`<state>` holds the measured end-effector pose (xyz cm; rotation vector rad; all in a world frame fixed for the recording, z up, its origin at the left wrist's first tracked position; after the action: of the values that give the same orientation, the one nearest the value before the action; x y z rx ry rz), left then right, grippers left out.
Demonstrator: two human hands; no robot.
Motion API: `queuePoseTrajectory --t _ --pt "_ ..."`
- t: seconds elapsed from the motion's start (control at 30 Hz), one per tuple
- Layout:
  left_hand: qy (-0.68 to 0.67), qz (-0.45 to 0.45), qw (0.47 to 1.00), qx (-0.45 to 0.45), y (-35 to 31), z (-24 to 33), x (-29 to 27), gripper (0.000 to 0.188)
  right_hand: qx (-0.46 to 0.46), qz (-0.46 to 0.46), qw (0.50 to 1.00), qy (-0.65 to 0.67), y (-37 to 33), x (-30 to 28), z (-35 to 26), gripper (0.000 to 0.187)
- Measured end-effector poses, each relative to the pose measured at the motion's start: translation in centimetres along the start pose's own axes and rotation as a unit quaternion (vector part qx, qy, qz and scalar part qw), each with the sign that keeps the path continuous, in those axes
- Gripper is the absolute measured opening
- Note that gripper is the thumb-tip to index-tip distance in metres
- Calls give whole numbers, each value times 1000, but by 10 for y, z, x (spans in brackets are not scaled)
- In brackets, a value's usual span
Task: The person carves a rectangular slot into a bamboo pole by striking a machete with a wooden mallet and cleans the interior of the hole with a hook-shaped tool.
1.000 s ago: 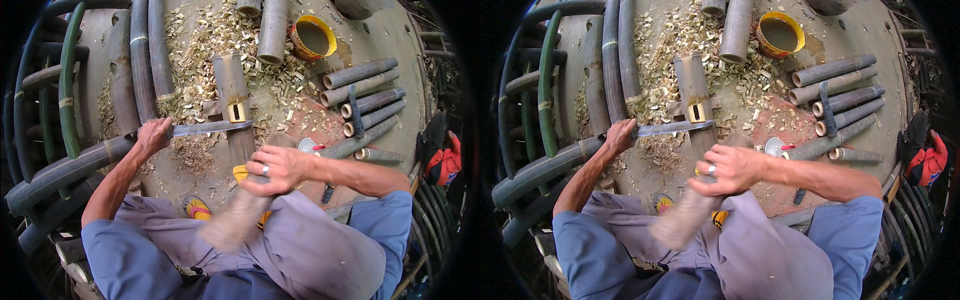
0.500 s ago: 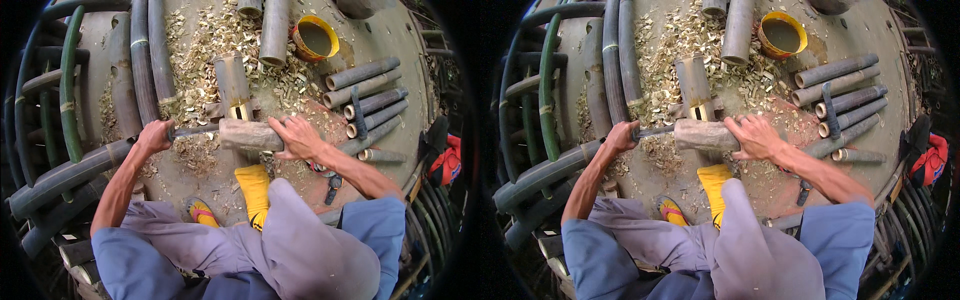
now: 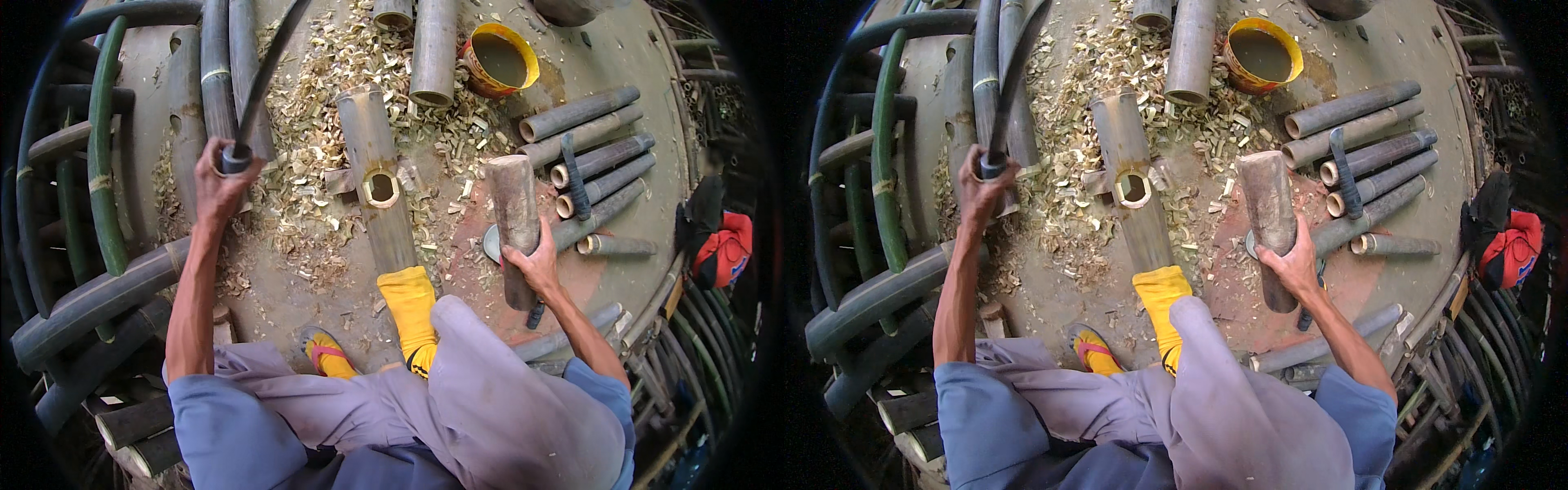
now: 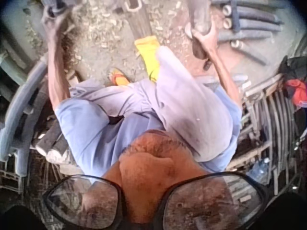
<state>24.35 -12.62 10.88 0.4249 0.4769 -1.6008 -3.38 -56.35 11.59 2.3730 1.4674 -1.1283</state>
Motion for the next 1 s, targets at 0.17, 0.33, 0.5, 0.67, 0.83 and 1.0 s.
queuePoseTrajectory --t 0.17,0.33,0.5,0.67,0.83,1.0 --pt "30 -231 972 8 -38 -34 43 36 -5 -14 1000 15 7 7 -15 78" --pt "237 -307 920 57 -40 -57 58 43 -84 -51 995 24 27 22 -63 90" --pt "273 -298 914 17 -29 -57 56 41 -147 -67 986 32 41 25 -124 93" --pt "313 -305 898 47 -34 -56 59 40 -174 -66 982 26 51 27 -149 91" --pt "297 -308 903 34 -36 -51 60 43 -182 -67 981 26 49 28 -150 92" --pt "324 -319 890 35 -37 -61 68 46 -143 -105 984 5 37 62 -113 93"
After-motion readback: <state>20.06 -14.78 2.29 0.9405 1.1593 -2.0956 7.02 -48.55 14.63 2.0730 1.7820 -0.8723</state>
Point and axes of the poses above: each hand's wrist, its own y-axis towards the middle knuckle, its own x-axis out of the palm, z = x × y, the point moved 10 cm from there along y, towards the middle knuckle, and after that the axes turned 10 degrees about z, right-handed, at the moved point
